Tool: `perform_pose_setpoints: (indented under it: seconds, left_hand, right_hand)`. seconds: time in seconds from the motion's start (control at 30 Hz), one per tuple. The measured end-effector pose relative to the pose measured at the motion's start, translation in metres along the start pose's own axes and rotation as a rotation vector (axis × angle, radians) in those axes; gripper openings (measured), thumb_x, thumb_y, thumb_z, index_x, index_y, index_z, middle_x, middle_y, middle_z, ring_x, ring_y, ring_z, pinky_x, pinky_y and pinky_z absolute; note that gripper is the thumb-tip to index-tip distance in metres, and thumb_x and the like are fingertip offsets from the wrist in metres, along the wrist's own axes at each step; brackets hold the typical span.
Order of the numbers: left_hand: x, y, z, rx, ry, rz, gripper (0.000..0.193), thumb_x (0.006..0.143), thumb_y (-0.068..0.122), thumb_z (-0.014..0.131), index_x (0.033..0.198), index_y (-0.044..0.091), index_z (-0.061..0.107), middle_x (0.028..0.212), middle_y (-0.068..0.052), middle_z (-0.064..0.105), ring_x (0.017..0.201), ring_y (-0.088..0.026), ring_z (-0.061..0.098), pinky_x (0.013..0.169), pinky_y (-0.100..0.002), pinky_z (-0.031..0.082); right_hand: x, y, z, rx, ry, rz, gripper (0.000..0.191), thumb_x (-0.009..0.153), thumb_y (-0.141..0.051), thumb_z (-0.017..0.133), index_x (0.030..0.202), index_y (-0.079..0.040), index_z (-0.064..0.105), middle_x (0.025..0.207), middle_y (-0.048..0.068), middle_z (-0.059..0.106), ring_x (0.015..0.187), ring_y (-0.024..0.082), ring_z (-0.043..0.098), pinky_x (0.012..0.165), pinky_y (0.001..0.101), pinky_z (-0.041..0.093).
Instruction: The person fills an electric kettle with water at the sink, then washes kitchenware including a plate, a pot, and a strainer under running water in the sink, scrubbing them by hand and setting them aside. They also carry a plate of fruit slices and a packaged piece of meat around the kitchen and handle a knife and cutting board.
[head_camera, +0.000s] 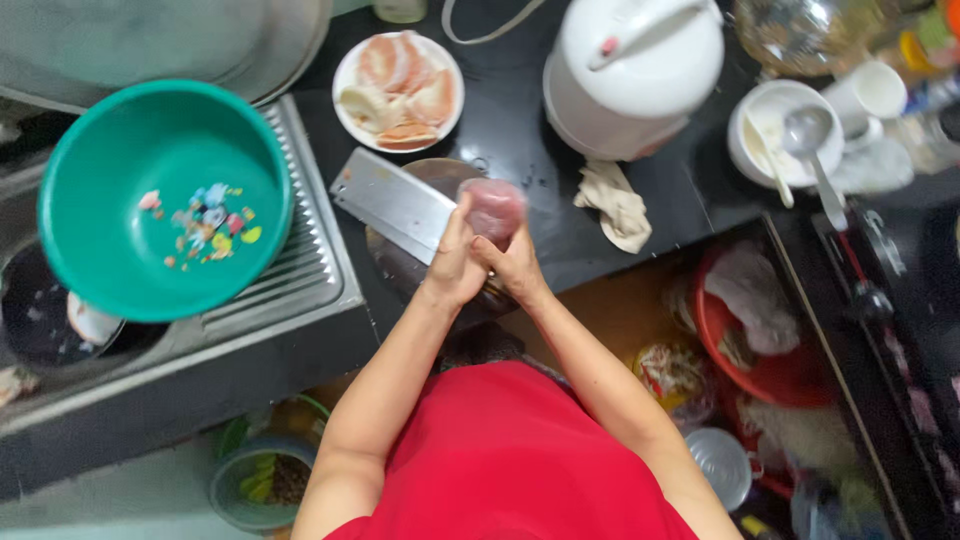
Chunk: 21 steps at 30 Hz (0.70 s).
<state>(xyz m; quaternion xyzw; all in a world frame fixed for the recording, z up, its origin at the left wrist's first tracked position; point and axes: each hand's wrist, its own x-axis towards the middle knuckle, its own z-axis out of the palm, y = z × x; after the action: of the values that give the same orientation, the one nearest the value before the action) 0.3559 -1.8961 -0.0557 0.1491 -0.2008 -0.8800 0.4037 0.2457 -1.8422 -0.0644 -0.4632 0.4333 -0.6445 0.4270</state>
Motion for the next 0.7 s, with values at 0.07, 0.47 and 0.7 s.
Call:
perform_pose_setpoints:
  seconds: [0.07, 0.47, 0.7]
  left_hand:
    - [0.002, 0.006, -0.002, 0.142, 0.008, -0.007, 0.06, 0.105, 0.052, 0.057, 0.145, 0.007, 0.053, 0.14, -0.01, 0.06, 0.133, -0.025, 0.055, 0.114, -0.04, 0.045]
    - [-0.038, 0.04, -0.073, 1.602, 0.851, 0.477, 0.063, 0.088, 0.036, 0.075, 0.144, 0.013, 0.055, 0.154, -0.021, 0.043, 0.138, -0.042, 0.044, 0.115, -0.051, 0.034]
    - [-0.063, 0.041, -0.104, 1.237, 1.025, 0.361, 0.067, 0.09, 0.036, 0.072, 0.146, 0.009, 0.049, 0.148, -0.02, 0.049, 0.13, -0.035, 0.057, 0.11, -0.042, 0.049]
  right_hand:
    - [0.013, 0.005, 0.006, 0.058, 0.095, 0.129, 0.061, 0.091, -0.025, 0.075, 0.141, -0.004, 0.047, 0.133, 0.006, 0.057, 0.121, 0.015, 0.057, 0.106, 0.0336, 0.046]
    - [0.104, 0.022, -0.052, 0.256, -0.001, 0.324, 0.052, 0.092, -0.026, 0.077, 0.137, -0.008, 0.057, 0.12, 0.002, 0.066, 0.105, 0.016, 0.065, 0.088, 0.03, 0.051]
    - [0.104, 0.038, -0.049, 0.253, -0.076, 0.372, 0.05, 0.092, -0.022, 0.075, 0.136, -0.006, 0.057, 0.126, 0.004, 0.067, 0.114, 0.017, 0.068, 0.099, 0.0322, 0.055]
